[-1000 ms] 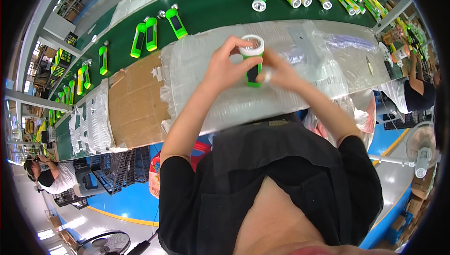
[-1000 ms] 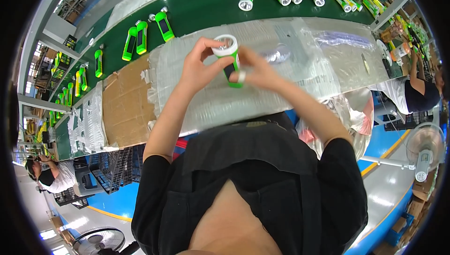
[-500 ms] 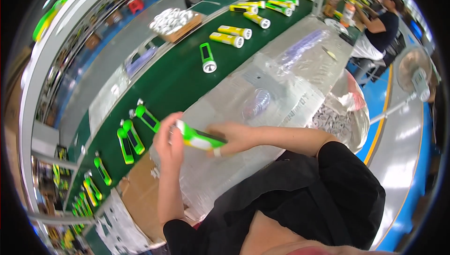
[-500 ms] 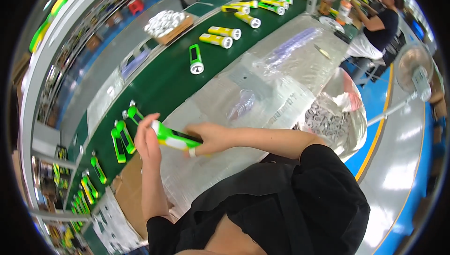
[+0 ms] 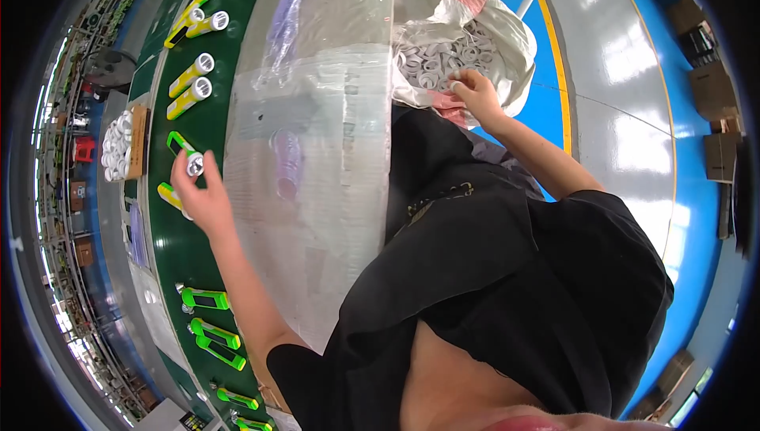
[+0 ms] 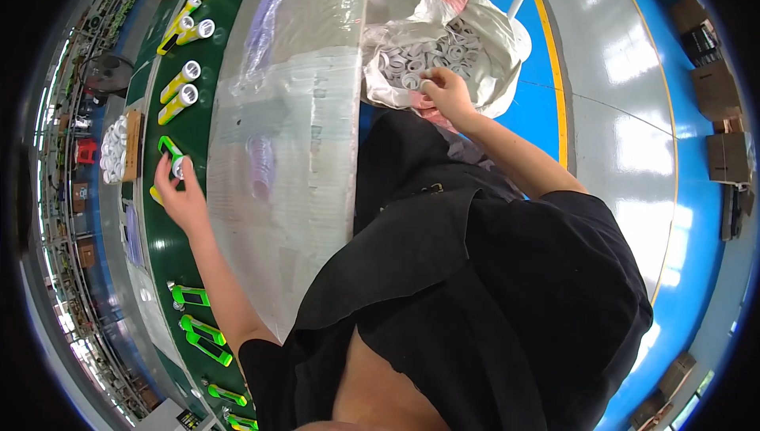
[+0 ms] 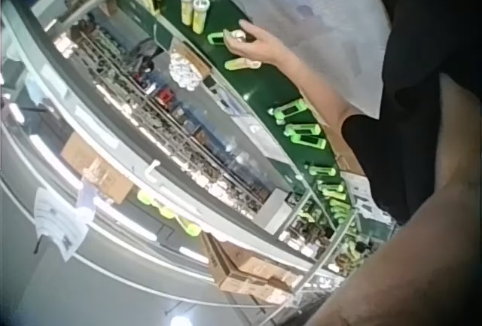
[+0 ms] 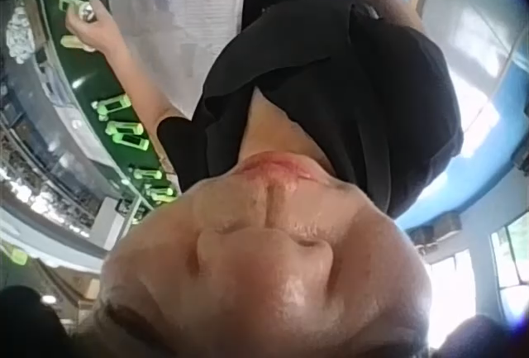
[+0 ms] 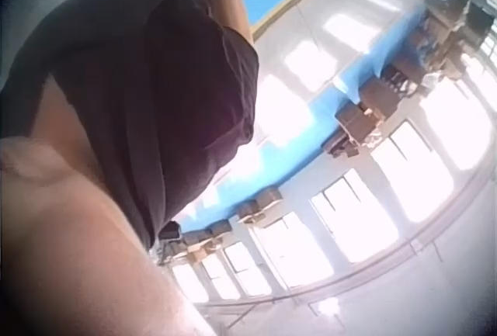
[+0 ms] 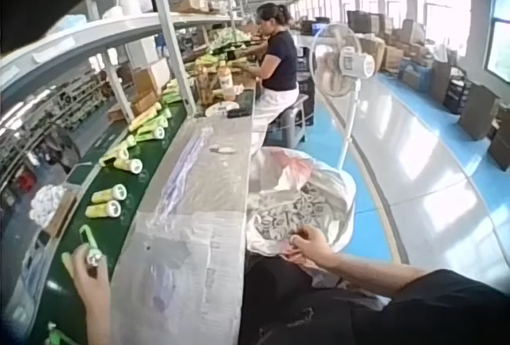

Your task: Assemble handheld flashlights by attaching plastic rings and reflectors to the flashlight housings.

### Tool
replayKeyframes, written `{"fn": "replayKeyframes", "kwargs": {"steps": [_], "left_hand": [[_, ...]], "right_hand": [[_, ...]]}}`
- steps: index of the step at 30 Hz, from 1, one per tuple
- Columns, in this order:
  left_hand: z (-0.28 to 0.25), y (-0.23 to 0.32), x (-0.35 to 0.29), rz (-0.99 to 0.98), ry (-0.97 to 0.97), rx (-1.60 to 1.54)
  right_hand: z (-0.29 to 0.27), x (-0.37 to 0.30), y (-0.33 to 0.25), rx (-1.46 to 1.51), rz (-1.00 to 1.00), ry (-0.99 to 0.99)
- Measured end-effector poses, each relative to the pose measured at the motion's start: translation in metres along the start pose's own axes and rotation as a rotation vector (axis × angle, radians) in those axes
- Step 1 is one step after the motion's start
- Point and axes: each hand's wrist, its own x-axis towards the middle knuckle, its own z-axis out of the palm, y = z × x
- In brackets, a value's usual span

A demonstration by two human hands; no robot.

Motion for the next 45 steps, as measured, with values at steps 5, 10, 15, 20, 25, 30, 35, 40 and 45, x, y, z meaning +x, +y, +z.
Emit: {"fn": "replayKeyframes", "kwargs": {"steps": [5, 10, 15, 20, 25, 30, 35, 40, 45], "left_hand": [[0.121, 0.176, 0.019, 0.361, -0.511, -0.338], [0.308, 0.238, -0.034, 0.353, -1.007, -0.196], [0.433, 0.168, -0.122, 0.073, -1.266, 0.108], [0.482, 0.137, -0.144, -0.289, -1.271, 0.006], [0.514, 0.133, -0.135, -0.46, -1.266, 0.026], [0.522, 0.133, -0.143, -0.295, -1.218, 0.212], [0.512, 0.135, -0.15, -0.299, -1.298, 0.126], [0.489, 0.085, -0.132, -0.452, -1.564, -0.076], [0.526, 0.187, -0.159, -0.359, -1.366, -0.094]], "right_hand": [[-0.086, 0.106, 0.088, -0.548, 0.029, 0.036], [-0.096, 0.192, 0.108, -0.778, 0.228, -0.078], [-0.114, 0.243, 0.136, -0.936, 0.184, -0.133], [-0.159, 0.309, 0.191, -0.818, 0.078, -0.055], [-0.159, 0.359, 0.221, -0.802, 0.281, -0.268], [-0.125, 0.32, 0.179, -0.773, 0.188, -0.315], [-0.088, 0.238, 0.127, -1.261, 0.243, -0.529], [-0.057, 0.235, 0.16, -0.882, 0.113, -0.778], [-0.129, 0.305, 0.256, -1.174, -0.105, -0.868]]}}
